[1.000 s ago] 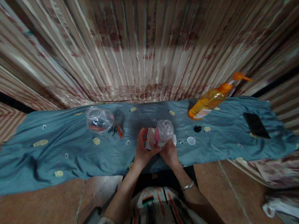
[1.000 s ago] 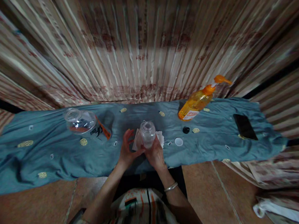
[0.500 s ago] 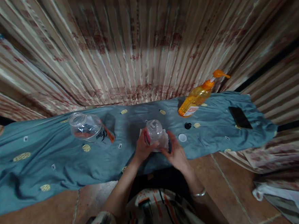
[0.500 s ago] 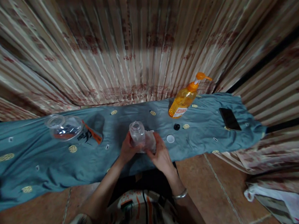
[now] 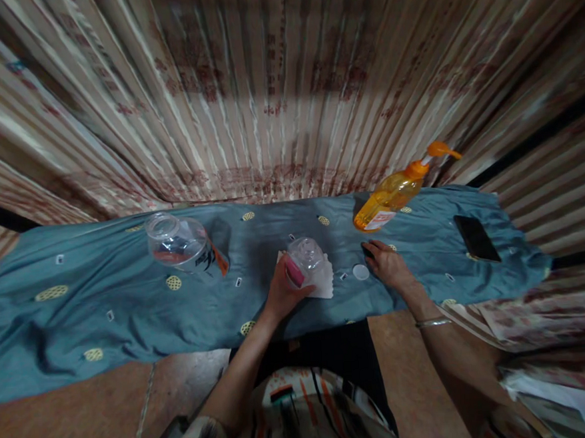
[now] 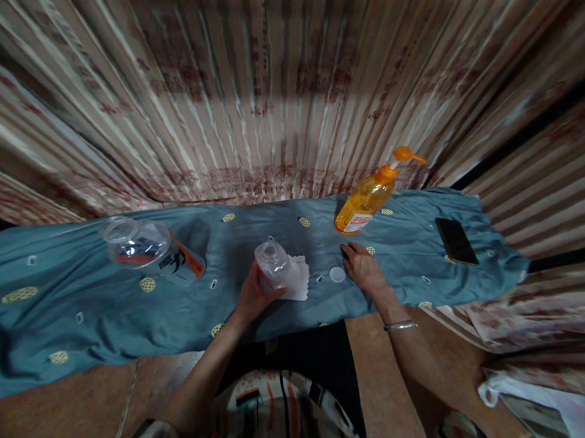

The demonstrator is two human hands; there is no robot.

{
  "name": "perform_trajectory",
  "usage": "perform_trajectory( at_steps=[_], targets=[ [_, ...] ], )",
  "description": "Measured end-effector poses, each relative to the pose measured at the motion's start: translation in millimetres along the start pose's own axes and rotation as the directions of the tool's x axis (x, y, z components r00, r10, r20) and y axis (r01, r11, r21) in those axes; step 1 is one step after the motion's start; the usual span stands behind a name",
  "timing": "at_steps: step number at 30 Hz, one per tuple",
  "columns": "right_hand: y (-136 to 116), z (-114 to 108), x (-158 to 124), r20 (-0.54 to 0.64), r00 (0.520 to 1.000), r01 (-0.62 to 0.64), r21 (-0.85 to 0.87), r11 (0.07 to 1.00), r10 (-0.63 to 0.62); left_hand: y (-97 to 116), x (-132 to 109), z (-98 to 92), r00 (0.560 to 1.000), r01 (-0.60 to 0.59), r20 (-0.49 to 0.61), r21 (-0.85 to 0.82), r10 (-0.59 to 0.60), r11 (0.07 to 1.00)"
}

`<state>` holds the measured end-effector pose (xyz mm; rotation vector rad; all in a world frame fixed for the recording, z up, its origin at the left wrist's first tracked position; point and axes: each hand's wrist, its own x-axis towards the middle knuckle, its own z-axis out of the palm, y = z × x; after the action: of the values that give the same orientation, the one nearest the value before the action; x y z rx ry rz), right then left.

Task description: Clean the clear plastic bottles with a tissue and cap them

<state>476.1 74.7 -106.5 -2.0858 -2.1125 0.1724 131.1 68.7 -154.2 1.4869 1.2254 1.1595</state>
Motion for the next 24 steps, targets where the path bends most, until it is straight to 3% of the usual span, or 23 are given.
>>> perform_trajectory(
  at_steps=[2,5,8,10,12,16,24],
  targets=[
    [-4.5,-10.5,-3.2,0.02,1.0,-0.004,0.03,1.0,0.003,-2.1,-1.4,-1.8,1.0,0.006,0.023,-0.002,-0.006,1.0],
    [-22.6,-38.6,-10.4,-0.046,0.996,0.08,0.235,0.969,-0.071,-4.7,-2.7,-1.6,0.999,0.005,0.032,-0.004,-0.005,1.0],
    [-57.9,-79.3,-15.7,-0.16,0.972,0.229,0.458,0.859,-0.174,-7.3,-3.6,1.7,1.0,-0.006,0.027,-0.01,0.006,1.0],
    [-86.0,-108.6,-14.3,-0.208,0.94,0.341,0.5,0.796,-0.271,-9.2,-4.0,4.2,1.0,-0.016,0.017,-0.013,0.017,1.0],
    [-111.7,-134.9,-8.2,-0.22,0.895,0.446,0.477,0.757,-0.388,-11.3,-4.4,6.1,0.999,-0.031,0.009,-0.016,0.032,0.999],
    [-146.5,-170.5,10.2,-0.128,0.775,0.617,0.361,0.699,-0.619,-16.8,-4.7,9.2,0.998,-0.065,0.002,-0.022,0.065,0.998],
    [-177.5,-193.2,31.9,0.14,0.643,0.736,0.159,0.658,-0.753,-28.6,-5.8,18.5,0.991,-0.127,-0.032,-0.005,0.126,0.992]
  ],
)
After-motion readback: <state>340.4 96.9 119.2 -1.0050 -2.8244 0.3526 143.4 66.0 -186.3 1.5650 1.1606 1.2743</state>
